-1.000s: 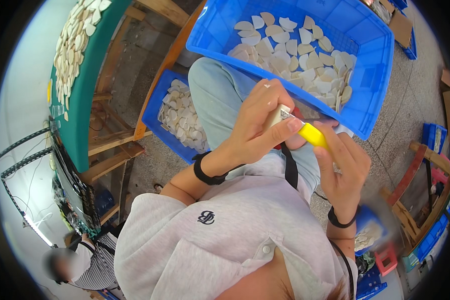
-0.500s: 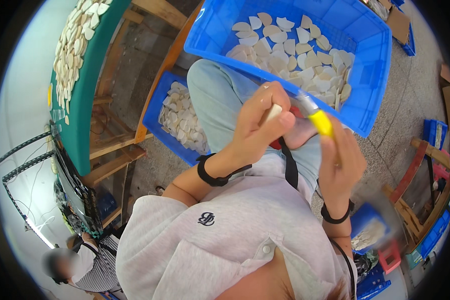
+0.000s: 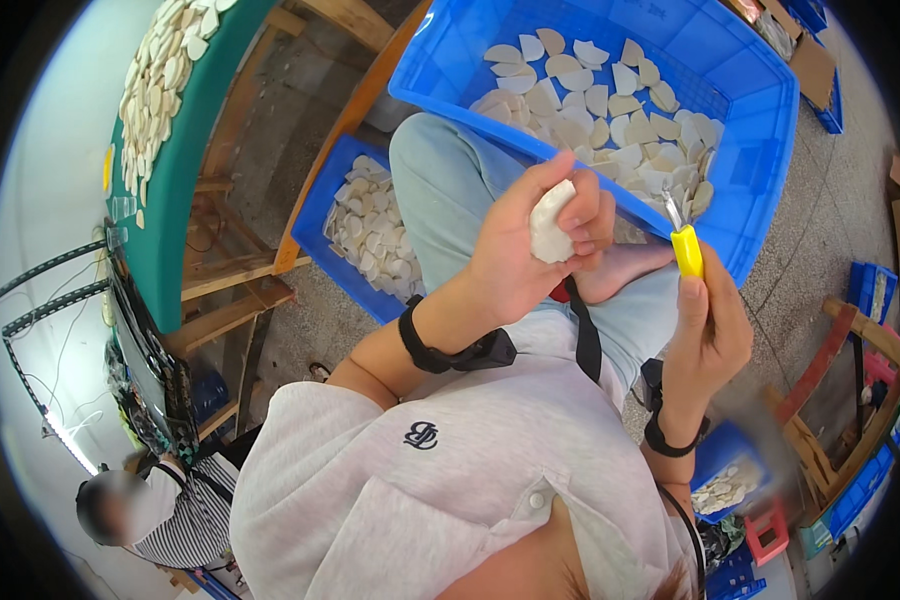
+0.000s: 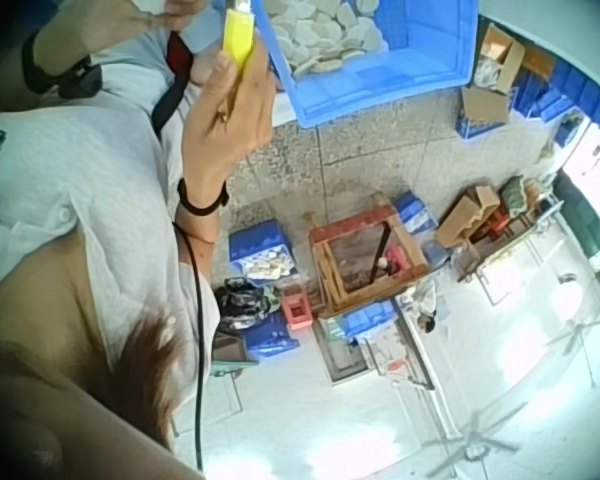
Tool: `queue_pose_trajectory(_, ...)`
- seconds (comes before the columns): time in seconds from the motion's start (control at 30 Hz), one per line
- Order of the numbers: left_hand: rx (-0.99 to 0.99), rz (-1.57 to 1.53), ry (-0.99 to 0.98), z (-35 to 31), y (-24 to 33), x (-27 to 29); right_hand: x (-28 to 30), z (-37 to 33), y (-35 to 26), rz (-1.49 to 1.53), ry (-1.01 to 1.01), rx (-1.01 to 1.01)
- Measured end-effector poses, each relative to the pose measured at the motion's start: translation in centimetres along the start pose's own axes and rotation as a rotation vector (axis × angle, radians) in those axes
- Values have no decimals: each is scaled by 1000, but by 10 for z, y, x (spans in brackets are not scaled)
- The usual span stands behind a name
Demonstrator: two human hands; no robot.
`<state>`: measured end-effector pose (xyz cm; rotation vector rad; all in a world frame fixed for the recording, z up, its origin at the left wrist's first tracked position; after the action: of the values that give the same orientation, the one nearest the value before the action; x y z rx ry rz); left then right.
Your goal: Scraping and cleaning small white objects using a utility knife while sitting on the floor.
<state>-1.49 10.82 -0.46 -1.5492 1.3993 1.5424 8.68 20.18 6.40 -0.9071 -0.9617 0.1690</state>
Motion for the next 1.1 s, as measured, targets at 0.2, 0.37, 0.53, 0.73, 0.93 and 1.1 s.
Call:
queue_pose_trajectory(0.2, -215, 279, 135, -5, 14, -4, -7, 4, -21, -28, -84, 142)
queue_pose_trajectory(0.37, -305, 692, 58, -13, 17, -12, -13, 4, -29, -37, -113, 224)
queue_pose_trajectory(0.53, -385, 706, 49, -14, 19, -16, -13, 3, -30, -88, -130, 230)
queue_pose_trajectory(0.73, -489, 887, 51, -17, 28, -19, -11, 2, -32, -173, -151, 283)
queue_pose_trajectory(0.93, -505, 953, 80, -21, 30, -17, -11, 1, -33, -199, -145, 331)
queue_pose_trajectory(1.1, -510, 991, 110, -22, 32, -14, -12, 0, -34, -233, -135, 364)
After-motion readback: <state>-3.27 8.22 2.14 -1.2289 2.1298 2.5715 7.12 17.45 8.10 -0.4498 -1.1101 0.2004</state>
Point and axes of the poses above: each hand's wrist, its own z-axis towards the middle knuckle, its own x-axis out of the back of the hand, y = z × x, the point moved 9 cm from there along z, towards the middle knuckle, and after that the axes turned 8 degrees about -z, right-handed, at the moved point
